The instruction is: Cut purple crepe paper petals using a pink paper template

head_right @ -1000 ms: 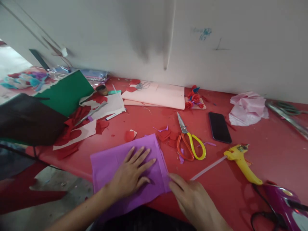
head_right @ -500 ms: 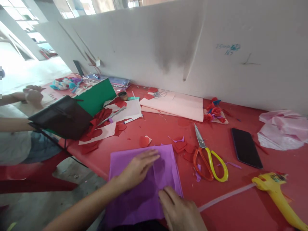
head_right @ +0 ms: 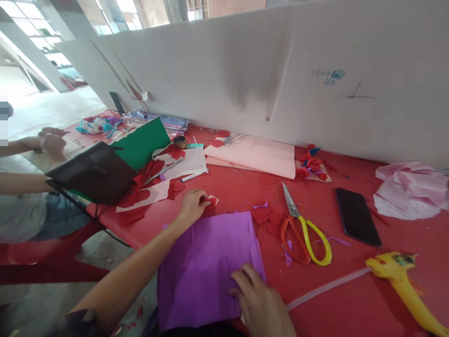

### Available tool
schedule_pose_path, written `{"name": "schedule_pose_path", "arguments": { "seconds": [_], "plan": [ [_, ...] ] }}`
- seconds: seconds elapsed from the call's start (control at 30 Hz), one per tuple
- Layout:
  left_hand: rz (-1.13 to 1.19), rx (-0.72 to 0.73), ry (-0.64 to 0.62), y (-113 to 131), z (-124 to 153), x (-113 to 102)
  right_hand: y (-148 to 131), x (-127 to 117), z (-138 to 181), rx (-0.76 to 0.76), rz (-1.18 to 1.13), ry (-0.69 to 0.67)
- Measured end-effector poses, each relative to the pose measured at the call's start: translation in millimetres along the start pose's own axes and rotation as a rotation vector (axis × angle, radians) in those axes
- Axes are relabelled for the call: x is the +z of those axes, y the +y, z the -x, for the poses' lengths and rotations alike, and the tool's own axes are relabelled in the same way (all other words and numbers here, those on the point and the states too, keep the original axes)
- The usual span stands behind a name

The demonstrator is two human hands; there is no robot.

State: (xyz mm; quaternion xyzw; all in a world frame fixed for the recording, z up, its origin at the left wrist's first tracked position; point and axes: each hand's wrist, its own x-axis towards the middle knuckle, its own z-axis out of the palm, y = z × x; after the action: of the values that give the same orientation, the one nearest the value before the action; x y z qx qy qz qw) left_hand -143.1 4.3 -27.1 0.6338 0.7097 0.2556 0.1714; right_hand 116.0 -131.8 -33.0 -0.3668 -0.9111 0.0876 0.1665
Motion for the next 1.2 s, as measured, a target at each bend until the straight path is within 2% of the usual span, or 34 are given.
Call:
{"name": "schedule_pose_path", "arguments": {
  "seconds": [0.13,0.27,0.43,0.5,0.6,0.67,0.8,0.87,0.97,1.03,1.1,1.17,1.2],
  "plan": [
    [0.099,-0.05,0.07,-1,-10,1,0,3,2,0.03,-0.011,-0.045],
    [0.216,-0.028,0.115,11,-19,-3,-2,8,6,0.103,-0.044,-0.083],
    [0.464,0.056,0.122,25,-20,-7,-8,5,2,0.123,-0.053,0.083],
    [0.482,0.032,0.196,23,-17,-1,-6,2,-5,0.222,-0.047,0.168],
    [0.472,-0.007,0.324,15,-11,13,3,-2,-17,0.516,-0.023,0.222],
    [0.476,0.003,0.352,9,-9,21,11,-4,-26,0.666,-0.001,0.176],
    [0.469,0.032,0.348,3,-8,28,21,-4,-39,0.729,0.06,0.007],
    [0.462,0.022,0.353,2,-9,28,21,-4,-41,0.701,0.081,-0.004],
    [0.5,0.012,0.392,2,-13,27,16,-7,-36,0.557,0.06,0.166],
    [0.566,0.002,0.421,1,-16,24,7,-10,-27,0.352,0.079,0.287],
    [0.588,-0.028,0.443,0,-19,20,-4,-14,-17,0.108,0.126,0.319],
    [0.471,-0.062,0.461,1,-19,13,-16,-18,-10,-0.082,0.16,0.295],
    [0.354,-0.069,0.473,3,-19,9,-21,-19,-8,-0.13,0.173,0.297]
  ]
}}
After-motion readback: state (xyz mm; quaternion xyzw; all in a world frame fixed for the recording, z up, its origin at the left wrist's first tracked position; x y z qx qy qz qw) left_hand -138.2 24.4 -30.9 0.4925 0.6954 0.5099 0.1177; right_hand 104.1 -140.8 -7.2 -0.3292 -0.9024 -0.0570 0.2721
